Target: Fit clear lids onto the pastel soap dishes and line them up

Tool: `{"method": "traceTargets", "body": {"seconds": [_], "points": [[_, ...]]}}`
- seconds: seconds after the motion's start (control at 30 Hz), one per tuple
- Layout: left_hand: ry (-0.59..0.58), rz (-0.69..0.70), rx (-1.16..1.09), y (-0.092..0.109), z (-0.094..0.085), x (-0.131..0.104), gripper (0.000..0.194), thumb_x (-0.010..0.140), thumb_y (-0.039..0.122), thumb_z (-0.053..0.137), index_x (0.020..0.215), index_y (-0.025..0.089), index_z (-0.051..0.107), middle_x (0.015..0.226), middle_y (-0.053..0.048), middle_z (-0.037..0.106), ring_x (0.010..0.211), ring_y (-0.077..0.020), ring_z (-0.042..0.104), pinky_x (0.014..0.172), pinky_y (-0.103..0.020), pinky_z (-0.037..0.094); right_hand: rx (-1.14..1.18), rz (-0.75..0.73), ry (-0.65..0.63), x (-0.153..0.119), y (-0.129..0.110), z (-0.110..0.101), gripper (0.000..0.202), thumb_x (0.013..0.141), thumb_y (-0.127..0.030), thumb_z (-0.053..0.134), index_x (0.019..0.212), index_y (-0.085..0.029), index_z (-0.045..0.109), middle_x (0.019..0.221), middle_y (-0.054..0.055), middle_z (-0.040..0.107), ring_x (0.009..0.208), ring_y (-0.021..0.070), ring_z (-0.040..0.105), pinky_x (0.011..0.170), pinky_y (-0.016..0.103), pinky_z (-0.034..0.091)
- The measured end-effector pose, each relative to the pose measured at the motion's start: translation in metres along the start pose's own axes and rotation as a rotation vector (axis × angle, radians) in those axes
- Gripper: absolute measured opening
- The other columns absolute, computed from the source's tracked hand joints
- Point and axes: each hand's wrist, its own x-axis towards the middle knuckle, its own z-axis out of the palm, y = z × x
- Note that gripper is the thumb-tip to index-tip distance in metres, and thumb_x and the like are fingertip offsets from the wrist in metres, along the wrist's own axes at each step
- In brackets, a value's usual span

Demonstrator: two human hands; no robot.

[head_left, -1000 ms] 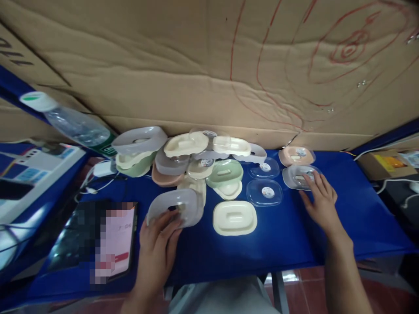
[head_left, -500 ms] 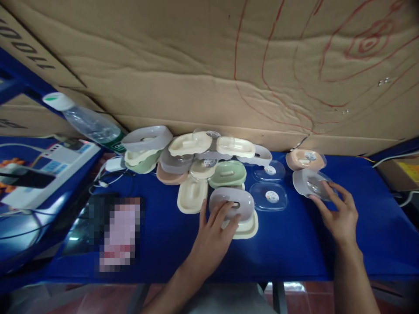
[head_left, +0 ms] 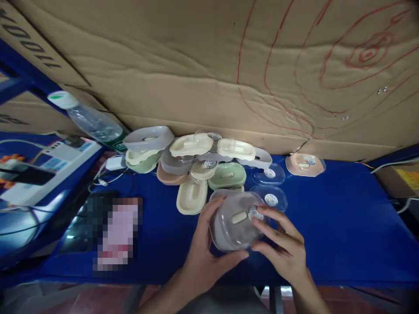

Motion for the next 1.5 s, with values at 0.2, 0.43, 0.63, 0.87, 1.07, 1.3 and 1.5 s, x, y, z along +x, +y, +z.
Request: {"method": "traceTargets", "body": {"seconds": [0.2, 0.43, 0.63, 0.87, 1.07, 1.3, 1.5], "points": [[0.035, -0.052, 0.053, -0.013, -0.019, -0.015, 0.094, 0.091, 0.064, 0.075, 0.165, 0.03, 0.029, 0.165, -0.02, 0.043, 0.148, -0.038, 0.053, 0.114, -0.053, 0.056, -0.104, 0.085, 0.085, 0.006, 0.014, 0.005, 0.054, 0.096, -0.022, 0.077, 0.146, -0.038, 0.066, 0.14, 0.006, 0.069, 0.128, 0.0281, 0.069, 0.106, 0.042, 0.062], [0.142, -0.053, 0.031, -0.022, -0.039, -0.02, 0.088, 0.092, 0.062, 0.076, 0.164, 0.03, 0.035, 0.165, -0.019, 0.045, 0.148, -0.0381, 0.054, 0.113, -0.052, 0.057, -0.395, 0.194, 0.099, -0.004, 0.064, -0.019, 0.043, 0.099, -0.025, 0.073, 0.141, -0.034, 0.069, 0.141, 0.006, 0.069, 0.134, 0.028, 0.065, 0.115, 0.046, 0.055], [0.153, -0.037, -0.165, -0.023, -0.036, -0.015, 0.086, 0.088, 0.064, 0.079, 0.158, 0.031, 0.041, 0.165, -0.019, 0.046, 0.148, -0.038, 0.054, 0.113, -0.051, 0.056, -0.421, 0.201, -0.121, -0.001, 0.066, -0.015, 0.047, 0.109, -0.026, 0.054, 0.155, -0.034, 0.054, 0.161, 0.007, 0.056, 0.157, 0.0321, 0.041, 0.129, 0.072, 0.025], [0.028, -0.02, -0.36, -0.028, -0.021, -0.02, 0.095, 0.077, 0.056, 0.092, 0.157, 0.034, 0.047, 0.163, -0.016, 0.05, 0.152, -0.0393, 0.048, 0.124, -0.055, 0.043, -0.055, -0.135, -0.389, 0.018, -0.006, 0.001, 0.062, 0.103, -0.054, 0.063, 0.158, -0.028, 0.051, 0.159, 0.009, 0.058, 0.154, 0.0292, 0.046, 0.13, 0.056, 0.036], [0.053, -0.029, -0.41, -0.029, -0.029, -0.018, 0.101, 0.07, 0.051, 0.097, 0.157, 0.033, 0.049, 0.162, -0.016, 0.052, 0.152, -0.0397, 0.049, 0.125, -0.056, 0.041, 0.076, -0.146, -0.35, 0.021, -0.01, 0.018, 0.044, 0.107, -0.043, 0.06, 0.147, -0.028, 0.062, 0.146, 0.006, 0.069, 0.14, 0.024, 0.062, 0.132, 0.058, 0.032], [-0.052, -0.063, -0.388, -0.031, -0.035, -0.024, 0.106, 0.074, 0.034, 0.098, 0.163, 0.036, 0.042, 0.17, -0.015, 0.043, 0.156, -0.0381, 0.043, 0.126, -0.054, 0.041, 0.165, -0.065, -0.146, 0.026, -0.011, 0.008, 0.031, 0.107, -0.042, 0.059, 0.129, -0.026, 0.074, 0.116, 0.007, 0.08, 0.115, 0.0261, 0.074, 0.118, 0.059, 0.05], [-0.041, -0.098, -0.389, -0.038, -0.059, -0.033, 0.086, 0.075, 0.033, 0.097, 0.152, 0.034, 0.057, 0.167, -0.015, 0.047, 0.154, -0.038, 0.047, 0.118, -0.047, 0.051, -0.146, -0.149, -0.109, 0.044, 0.026, -0.001, 0.037, 0.1, -0.023, 0.072, 0.136, -0.028, 0.072, 0.122, 0.006, 0.078, 0.118, 0.0275, 0.071, 0.126, 0.066, 0.037]]}}
